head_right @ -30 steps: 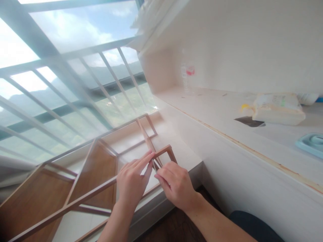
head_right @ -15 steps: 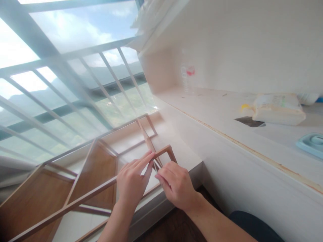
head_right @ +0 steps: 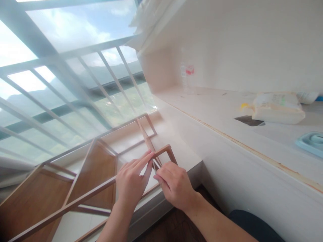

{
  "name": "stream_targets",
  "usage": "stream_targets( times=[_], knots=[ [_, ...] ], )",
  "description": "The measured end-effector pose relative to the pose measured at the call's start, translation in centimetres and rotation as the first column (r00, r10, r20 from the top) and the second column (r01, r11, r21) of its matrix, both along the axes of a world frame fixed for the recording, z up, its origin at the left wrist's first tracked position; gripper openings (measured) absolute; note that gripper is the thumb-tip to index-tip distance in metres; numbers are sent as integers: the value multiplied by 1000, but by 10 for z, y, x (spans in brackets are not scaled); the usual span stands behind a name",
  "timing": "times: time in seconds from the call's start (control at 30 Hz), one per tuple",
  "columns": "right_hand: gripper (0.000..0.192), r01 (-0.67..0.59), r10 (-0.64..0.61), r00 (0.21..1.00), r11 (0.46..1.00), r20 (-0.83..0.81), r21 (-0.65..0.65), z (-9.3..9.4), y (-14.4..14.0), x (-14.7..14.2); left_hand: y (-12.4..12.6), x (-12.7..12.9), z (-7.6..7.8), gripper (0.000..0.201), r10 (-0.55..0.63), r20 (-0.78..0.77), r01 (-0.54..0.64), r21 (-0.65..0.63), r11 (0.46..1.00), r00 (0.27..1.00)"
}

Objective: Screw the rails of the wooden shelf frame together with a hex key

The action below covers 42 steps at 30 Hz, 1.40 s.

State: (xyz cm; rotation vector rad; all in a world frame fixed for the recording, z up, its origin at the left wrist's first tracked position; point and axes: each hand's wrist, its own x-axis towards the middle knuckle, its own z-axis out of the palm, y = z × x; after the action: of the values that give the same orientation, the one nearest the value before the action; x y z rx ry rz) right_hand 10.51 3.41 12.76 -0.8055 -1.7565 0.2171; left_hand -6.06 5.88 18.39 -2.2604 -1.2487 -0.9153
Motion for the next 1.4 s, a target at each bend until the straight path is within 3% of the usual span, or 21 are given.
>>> stream_targets(
  times=[0.23, 1.17, 1.4],
  knots=[
    [19, -29, 28, 999, 999, -21, -44, -1, 0, 1, -1, 1, 1, 26, -10, 4, 10, 1, 1000, 1000],
    [20, 26, -27, 998, 1000, 62, 4, 8, 3, 7, 1, 1, 1, 22, 0, 3, 0, 34, 999, 1000],
    [17, 6, -6, 1000, 1000, 13, -29, 9, 3, 7, 2, 0, 1, 23, -8, 1, 8, 36, 999, 1000]
  ],
)
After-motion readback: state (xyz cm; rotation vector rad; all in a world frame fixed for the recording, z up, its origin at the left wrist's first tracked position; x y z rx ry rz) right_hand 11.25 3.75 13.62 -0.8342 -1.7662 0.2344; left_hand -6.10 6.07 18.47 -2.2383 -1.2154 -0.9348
